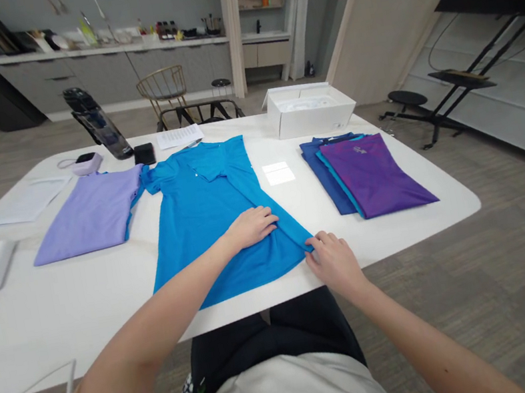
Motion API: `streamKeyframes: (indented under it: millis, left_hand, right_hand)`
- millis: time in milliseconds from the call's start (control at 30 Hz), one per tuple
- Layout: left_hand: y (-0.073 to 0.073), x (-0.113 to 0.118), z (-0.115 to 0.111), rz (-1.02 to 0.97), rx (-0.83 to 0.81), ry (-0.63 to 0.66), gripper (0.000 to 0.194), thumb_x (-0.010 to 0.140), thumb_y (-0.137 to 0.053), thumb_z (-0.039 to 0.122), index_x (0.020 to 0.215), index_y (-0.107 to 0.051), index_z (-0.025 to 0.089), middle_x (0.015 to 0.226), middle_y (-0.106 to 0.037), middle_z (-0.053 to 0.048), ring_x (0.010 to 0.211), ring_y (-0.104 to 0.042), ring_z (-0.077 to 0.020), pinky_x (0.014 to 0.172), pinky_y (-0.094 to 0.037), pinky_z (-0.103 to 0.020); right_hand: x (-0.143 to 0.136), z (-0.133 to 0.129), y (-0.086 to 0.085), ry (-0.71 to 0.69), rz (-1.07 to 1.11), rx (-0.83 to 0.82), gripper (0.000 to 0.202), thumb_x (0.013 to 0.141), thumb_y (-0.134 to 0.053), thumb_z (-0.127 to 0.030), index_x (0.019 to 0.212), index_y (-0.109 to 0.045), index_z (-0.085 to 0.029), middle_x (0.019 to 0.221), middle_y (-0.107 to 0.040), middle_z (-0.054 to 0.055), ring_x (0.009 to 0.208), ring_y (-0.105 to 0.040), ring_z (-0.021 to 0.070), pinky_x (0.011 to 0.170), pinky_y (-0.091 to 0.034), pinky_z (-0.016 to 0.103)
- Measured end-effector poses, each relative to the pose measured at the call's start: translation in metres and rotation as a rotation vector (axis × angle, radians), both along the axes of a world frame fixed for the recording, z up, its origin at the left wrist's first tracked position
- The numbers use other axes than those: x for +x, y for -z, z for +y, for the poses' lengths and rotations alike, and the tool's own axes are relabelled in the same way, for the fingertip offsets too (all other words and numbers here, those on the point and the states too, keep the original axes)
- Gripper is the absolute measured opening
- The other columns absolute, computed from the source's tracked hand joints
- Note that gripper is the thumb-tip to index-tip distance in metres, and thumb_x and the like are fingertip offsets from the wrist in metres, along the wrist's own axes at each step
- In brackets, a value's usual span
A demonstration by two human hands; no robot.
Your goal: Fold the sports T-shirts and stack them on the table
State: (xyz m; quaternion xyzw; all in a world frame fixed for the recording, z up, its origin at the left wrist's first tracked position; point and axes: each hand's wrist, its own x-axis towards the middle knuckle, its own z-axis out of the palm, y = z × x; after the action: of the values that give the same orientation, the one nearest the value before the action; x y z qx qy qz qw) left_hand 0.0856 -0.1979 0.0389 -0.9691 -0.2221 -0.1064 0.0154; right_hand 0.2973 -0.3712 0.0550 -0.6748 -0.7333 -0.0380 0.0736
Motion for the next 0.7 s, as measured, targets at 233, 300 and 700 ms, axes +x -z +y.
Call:
streamKeyframes:
  millis: [233, 300, 700]
  left_hand:
    - [-0.002, 0.011, -0.021, -0.066, -0.035, -0.017, 0.027, 0.100, -0.053, 0.034, 0.121, -0.066, 0.022, 0.105, -0.064, -0.007, 0.095, -0.060, -0.0204, 0.079, -0.044, -0.032]
    - [-0.008, 0.007, -0.030, -0.126, -0.020, -0.025, 0.024, 0.101, -0.052, 0.032, 0.116, -0.067, 0.022, 0.101, -0.064, -0.006, 0.094, -0.059, -0.0201, 0.079, -0.043, -0.032]
    - [0.000, -0.097, -0.107, -0.052, 0.050, -0.159, 0.019, 0.099, -0.052, 0.021, 0.111, -0.067, 0.023, 0.095, -0.059, -0.005, 0.087, -0.053, -0.0201, 0.078, -0.040, -0.035]
  right_hand:
    - [-0.006, 0.006, -0.005, -0.048, 0.184, 0.150, 0.011, 0.100, -0.054, -0.024, 0.095, -0.063, -0.019, 0.094, -0.068, 0.007, 0.092, -0.060, 0.0242, 0.078, -0.036, 0.037]
    - [-0.016, 0.007, -0.015, -0.108, 0.288, 0.188, 0.011, 0.101, -0.054, -0.024, 0.095, -0.062, -0.019, 0.089, -0.067, 0.005, 0.087, -0.061, 0.0220, 0.078, -0.037, 0.036]
    - [-0.070, 0.005, -0.006, -0.505, 0.253, -0.012, 0.027, 0.096, -0.065, -0.041, 0.116, -0.063, -0.022, 0.106, -0.065, 0.009, 0.100, -0.055, 0.0259, 0.086, -0.035, 0.038]
